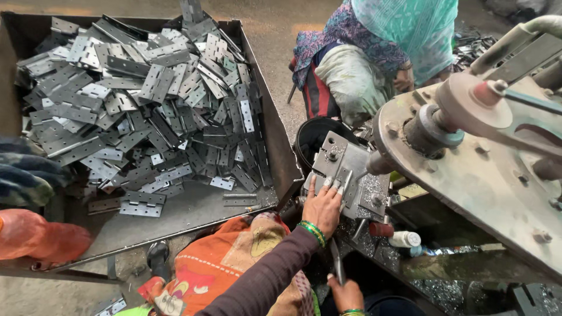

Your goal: The person operates a manual punching machine to process metal hinge plates. They pick up a hinge from a nearby bin, place it into the machine's jig, and pull a lever to activate the punch. After each cycle, the processed hinge is removed and placed back into the bin. The person repeats this sequence continuously.

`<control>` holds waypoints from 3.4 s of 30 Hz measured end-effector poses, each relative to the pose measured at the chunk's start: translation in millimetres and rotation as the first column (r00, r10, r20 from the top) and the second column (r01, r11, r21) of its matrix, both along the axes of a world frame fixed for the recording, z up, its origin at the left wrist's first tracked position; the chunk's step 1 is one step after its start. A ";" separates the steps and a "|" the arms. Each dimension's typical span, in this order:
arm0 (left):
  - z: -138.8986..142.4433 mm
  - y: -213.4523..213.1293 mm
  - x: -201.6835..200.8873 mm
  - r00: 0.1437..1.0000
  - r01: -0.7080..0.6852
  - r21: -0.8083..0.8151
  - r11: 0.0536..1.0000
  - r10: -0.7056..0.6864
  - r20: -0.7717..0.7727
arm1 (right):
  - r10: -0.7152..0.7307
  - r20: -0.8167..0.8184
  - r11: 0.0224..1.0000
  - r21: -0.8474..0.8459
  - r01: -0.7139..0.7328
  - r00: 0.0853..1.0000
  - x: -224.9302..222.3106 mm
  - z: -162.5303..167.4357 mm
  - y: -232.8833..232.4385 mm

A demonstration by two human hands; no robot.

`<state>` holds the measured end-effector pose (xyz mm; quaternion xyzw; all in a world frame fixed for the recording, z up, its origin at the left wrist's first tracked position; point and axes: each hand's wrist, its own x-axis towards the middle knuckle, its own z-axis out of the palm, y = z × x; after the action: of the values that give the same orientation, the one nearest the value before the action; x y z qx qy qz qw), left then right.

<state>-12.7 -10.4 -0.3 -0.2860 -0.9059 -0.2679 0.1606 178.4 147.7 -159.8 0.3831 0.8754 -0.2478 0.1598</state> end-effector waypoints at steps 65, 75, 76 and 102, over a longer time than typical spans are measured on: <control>-10.5 26.8 -13.7 0.997 -0.017 -0.002 1.000 0.017 0.078 | -0.033 -0.068 0.990 0.133 0.042 0.997 0.7 28.7 -21.1; -2.0 15.7 -21.8 0.996 -0.063 0.106 0.992 0.070 -0.060 | -0.055 -0.172 0.992 0.102 0.073 0.983 4.2 -21.6 -17.6; -2.2 17.6 -22.9 0.999 -0.048 0.071 0.996 0.049 -0.017 | -0.050 -0.143 0.995 0.081 0.062 0.988 5.3 -11.6 -13.8; -6.1 36.4 -37.6 0.987 -0.016 -0.077 0.997 0.029 0.161 | -0.060 -0.105 0.994 0.080 0.069 0.993 -3.3 36.0 -19.7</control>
<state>-50.3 26.1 -6.4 -0.2589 -0.9285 -0.2540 0.0788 175.1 128.1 -123.7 0.4043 0.8792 -0.2353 0.0903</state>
